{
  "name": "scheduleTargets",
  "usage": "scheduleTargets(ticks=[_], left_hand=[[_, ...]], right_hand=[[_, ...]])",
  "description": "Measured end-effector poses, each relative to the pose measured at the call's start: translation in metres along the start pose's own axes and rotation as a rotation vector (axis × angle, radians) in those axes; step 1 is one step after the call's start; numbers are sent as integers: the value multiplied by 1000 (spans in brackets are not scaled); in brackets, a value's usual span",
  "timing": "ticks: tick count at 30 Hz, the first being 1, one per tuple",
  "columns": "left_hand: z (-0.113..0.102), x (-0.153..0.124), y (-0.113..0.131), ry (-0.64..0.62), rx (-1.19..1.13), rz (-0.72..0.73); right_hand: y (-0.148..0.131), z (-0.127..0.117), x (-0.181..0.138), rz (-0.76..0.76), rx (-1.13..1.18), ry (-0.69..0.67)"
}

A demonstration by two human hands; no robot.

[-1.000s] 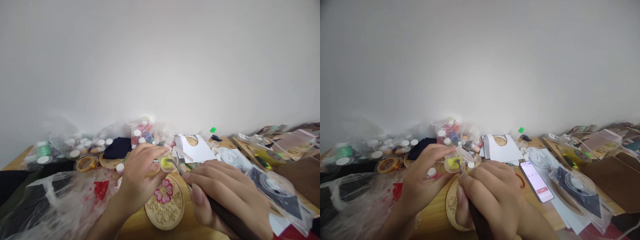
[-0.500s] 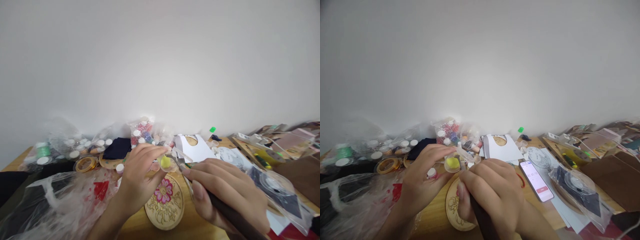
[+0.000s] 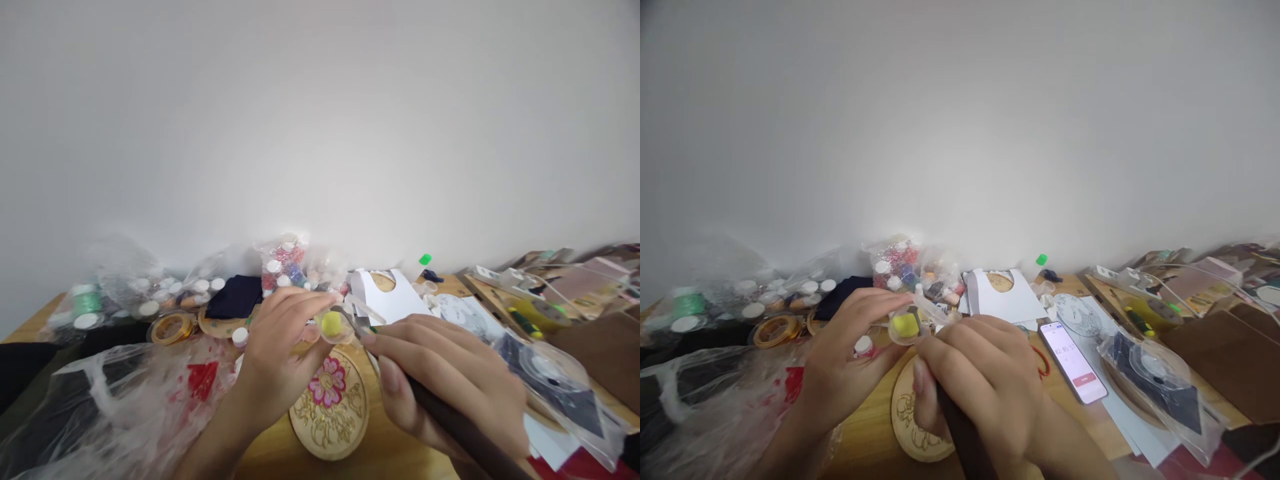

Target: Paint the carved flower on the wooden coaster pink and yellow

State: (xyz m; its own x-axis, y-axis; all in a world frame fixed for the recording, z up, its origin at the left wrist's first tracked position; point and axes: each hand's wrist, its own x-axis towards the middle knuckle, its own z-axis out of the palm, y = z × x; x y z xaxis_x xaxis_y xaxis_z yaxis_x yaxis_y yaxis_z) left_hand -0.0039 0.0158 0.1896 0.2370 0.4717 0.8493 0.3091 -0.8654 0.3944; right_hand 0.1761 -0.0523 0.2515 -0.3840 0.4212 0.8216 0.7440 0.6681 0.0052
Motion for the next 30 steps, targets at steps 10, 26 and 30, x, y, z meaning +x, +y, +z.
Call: scheduleTargets(ticks=[10, 26, 30], left_hand=[[-2, 1, 2, -9, 1, 2], [-2, 0, 2, -2, 0, -3], [-2, -1, 2, -5, 5, -2]], right_hand=[[-2, -1, -1, 9, -21, -5], [-1, -1, 0, -4, -35, -2], [-1, -2, 1, -12, -25, -13]])
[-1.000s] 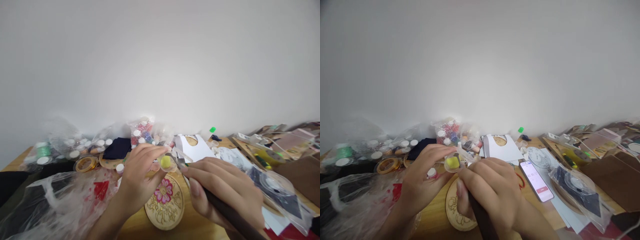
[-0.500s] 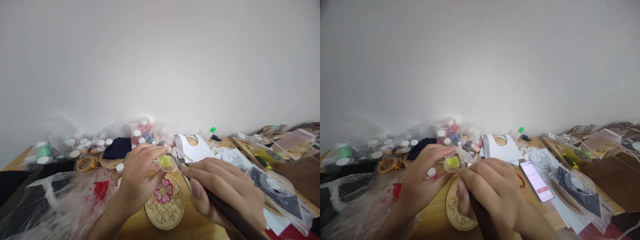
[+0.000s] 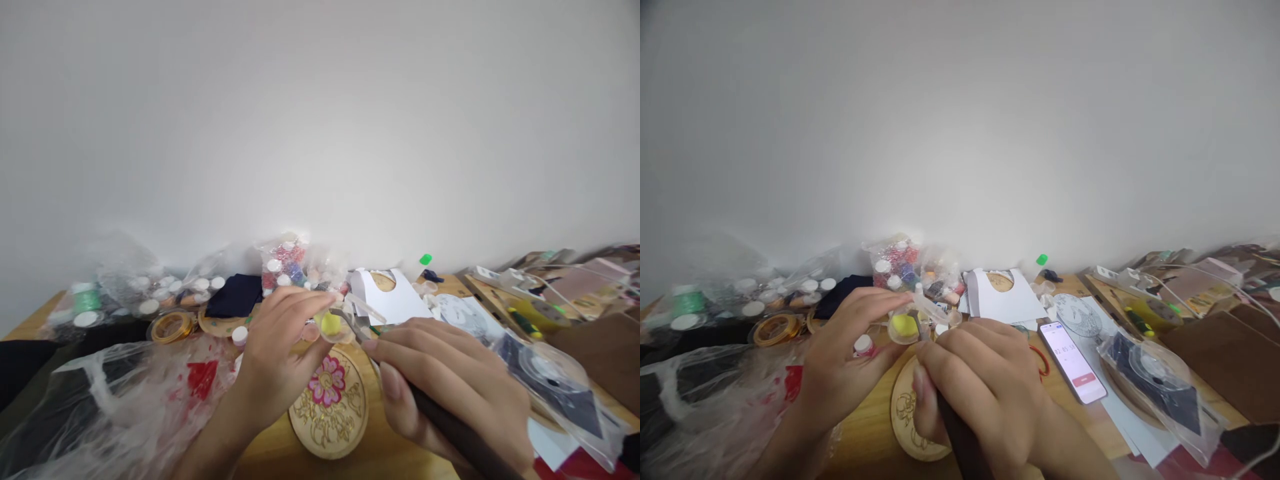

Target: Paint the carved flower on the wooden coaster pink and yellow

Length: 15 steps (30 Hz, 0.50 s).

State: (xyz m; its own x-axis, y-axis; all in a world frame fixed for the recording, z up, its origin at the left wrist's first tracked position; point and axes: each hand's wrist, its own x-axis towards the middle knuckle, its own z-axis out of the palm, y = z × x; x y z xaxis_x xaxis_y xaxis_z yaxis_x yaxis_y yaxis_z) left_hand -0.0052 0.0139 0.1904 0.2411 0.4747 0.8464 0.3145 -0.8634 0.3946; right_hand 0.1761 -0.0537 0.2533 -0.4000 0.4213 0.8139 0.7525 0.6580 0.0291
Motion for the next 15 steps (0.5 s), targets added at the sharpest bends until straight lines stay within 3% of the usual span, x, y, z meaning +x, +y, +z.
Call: scheduleTargets(ticks=[15], left_hand=[[1, 1, 1, 3, -7, -1]], right_hand=[[-1, -2, 1, 10, 37, 3]])
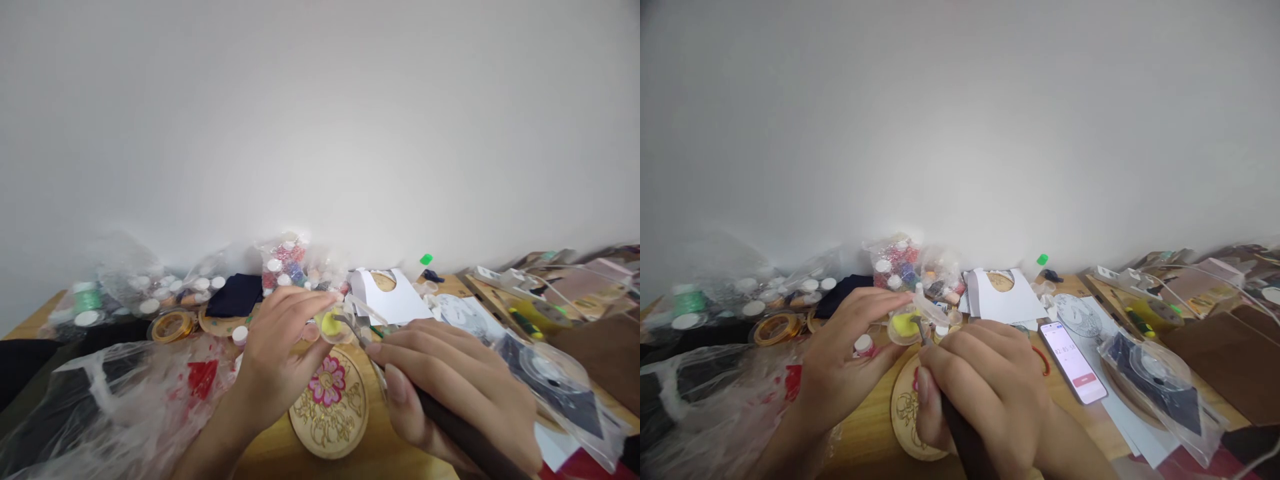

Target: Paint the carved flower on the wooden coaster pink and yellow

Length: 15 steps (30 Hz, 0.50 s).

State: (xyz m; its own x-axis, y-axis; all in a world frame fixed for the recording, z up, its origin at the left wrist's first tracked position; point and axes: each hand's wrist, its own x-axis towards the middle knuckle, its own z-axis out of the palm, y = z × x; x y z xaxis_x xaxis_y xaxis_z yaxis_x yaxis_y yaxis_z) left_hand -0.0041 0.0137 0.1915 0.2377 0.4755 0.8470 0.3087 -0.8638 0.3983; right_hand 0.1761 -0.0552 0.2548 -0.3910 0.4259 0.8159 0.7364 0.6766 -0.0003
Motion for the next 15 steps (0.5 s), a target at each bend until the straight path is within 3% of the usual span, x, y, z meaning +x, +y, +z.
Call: scheduleTargets(ticks=[15], left_hand=[[-1, -1, -1, 8, 5, 22]], right_hand=[[0, 0, -1, 7, -25, -17]])
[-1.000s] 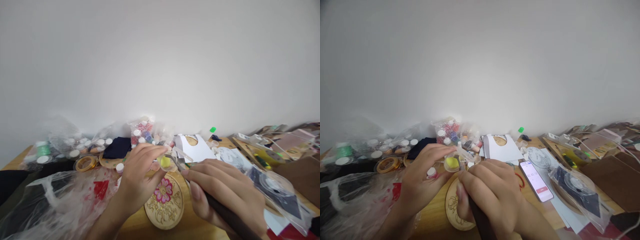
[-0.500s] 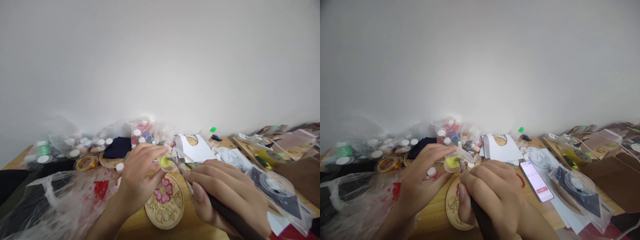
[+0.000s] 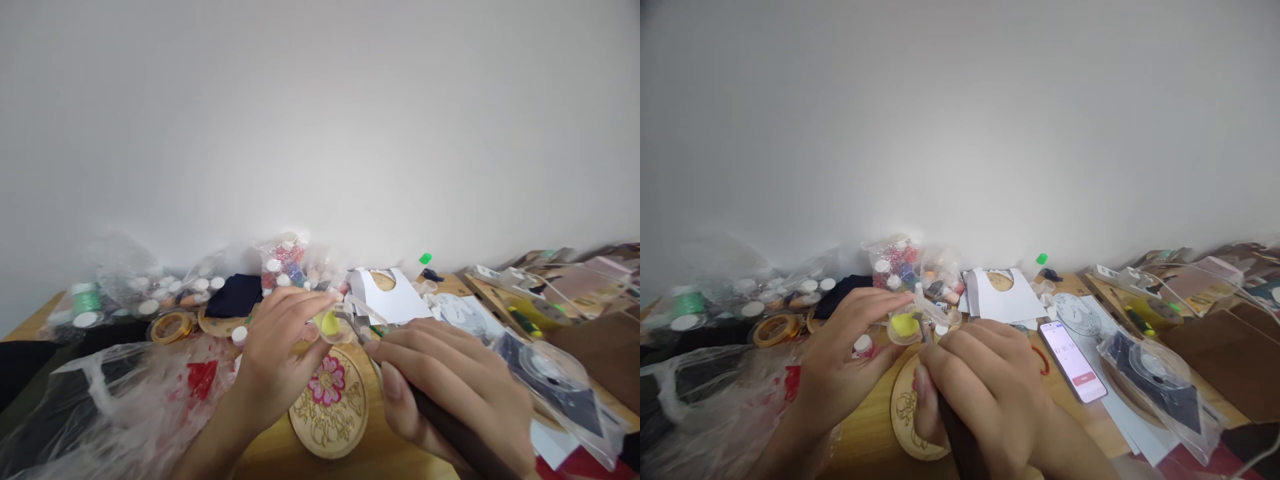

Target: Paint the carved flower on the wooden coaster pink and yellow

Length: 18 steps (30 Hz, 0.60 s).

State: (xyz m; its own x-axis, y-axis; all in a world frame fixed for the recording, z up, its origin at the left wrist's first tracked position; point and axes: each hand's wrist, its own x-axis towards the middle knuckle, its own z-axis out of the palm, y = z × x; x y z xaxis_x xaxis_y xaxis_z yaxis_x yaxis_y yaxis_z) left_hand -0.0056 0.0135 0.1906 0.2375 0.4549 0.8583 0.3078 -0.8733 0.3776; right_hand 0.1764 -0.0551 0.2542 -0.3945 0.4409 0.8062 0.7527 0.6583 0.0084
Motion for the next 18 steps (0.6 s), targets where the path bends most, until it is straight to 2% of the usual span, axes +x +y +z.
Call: scheduleTargets(ticks=[12, 18], left_hand=[[3, 0, -1, -3, 20, 23], [-2, 1, 3, 5, 17, 27]], right_hand=[[2, 2, -2, -44, -12, -10], [-3, -2, -6, -13, -15, -32]])
